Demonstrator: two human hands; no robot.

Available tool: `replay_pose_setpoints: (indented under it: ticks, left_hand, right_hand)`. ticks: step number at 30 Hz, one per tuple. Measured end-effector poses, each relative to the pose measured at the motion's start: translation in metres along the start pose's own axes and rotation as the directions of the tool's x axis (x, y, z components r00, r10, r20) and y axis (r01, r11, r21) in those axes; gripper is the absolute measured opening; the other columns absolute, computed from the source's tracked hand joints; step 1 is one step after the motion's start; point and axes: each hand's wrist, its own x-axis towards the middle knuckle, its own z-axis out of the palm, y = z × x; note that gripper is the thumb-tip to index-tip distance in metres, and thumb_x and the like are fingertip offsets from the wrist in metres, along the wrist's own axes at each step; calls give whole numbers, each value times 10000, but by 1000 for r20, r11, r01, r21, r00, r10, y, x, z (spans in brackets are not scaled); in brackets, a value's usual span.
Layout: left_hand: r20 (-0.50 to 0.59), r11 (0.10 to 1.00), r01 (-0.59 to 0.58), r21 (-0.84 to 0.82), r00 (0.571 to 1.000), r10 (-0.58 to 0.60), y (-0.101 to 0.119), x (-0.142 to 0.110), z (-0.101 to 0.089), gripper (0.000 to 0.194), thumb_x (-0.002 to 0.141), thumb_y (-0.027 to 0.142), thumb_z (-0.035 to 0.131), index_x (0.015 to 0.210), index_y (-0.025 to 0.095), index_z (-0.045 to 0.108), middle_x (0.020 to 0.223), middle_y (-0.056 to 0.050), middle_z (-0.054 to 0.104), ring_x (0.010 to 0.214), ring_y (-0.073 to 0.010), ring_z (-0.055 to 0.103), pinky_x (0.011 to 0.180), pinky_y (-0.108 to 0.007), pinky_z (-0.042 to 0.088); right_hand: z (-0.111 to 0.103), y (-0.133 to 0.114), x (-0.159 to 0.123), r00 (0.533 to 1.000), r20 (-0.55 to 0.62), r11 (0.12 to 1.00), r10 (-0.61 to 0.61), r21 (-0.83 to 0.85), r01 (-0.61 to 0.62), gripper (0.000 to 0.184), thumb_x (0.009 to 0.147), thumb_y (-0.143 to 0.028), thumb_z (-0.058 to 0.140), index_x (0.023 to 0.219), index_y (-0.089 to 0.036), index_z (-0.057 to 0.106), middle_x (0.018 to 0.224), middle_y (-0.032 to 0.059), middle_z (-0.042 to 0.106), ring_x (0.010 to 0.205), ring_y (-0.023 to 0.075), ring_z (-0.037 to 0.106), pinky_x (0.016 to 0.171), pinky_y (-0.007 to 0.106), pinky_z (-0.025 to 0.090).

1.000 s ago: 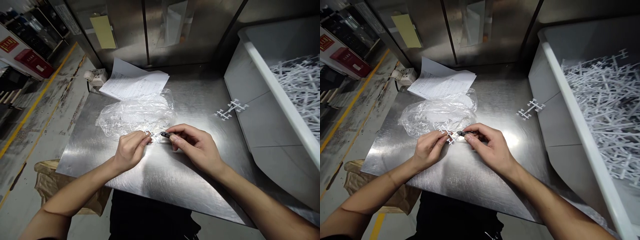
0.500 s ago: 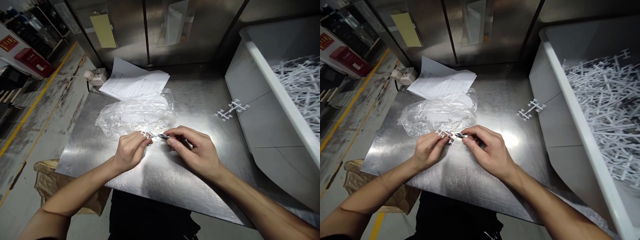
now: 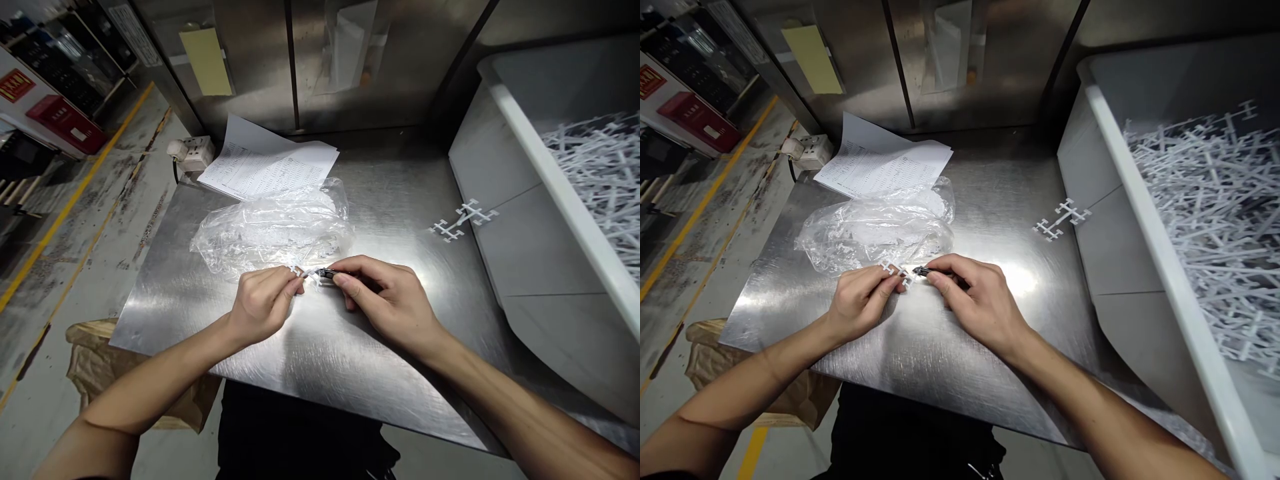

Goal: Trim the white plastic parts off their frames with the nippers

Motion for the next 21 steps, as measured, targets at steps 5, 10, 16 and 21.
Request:
replay_pose_setpoints:
  ticks: [5,10,16,21]
  left_hand:
    - [38,993,108,-56,994,-106,1,0,-1,276,1126,185,561,885,176,695,786,1,754,686,-119,722,649,-244,518]
    - [26,990,123,-68,992,-122,0,0,-2,278,1124,190,569,873,180,688,775,6,741,689,-117,712,651,-243,502]
    - [23,995,89,-33,996,-89,0,0,-1,293,1127,180,550,862,176,675,765,2,731,674,-114,695,645,-245,495]
    - [1,998,61,-21,998,-61,0,0,-1,282,1117,158,559,856,171,665,764,2,731,668,-113,692,622,-239,480]
  right_hand:
    - [0,1,2,998,36,998,44,45,-46,196,1057,-373,724,1079,-220,845,849,39,818,699,193,729,603,317,532]
    - [-1,-4,0,1000,6,995,6,98,-6,167,1021,-361,759,1092,-230,835,940,60,841,855,240,785,678,348,580]
    - [-1,-8,-3,999,41,994,-35,108,31,160,1025,-334,761,1125,-237,839,922,54,832,843,237,790,666,343,583]
    - [-3,-6,-4,994,77,996,-77,51,73,163,1044,-335,755,1155,-242,831,910,30,814,784,202,763,633,316,556]
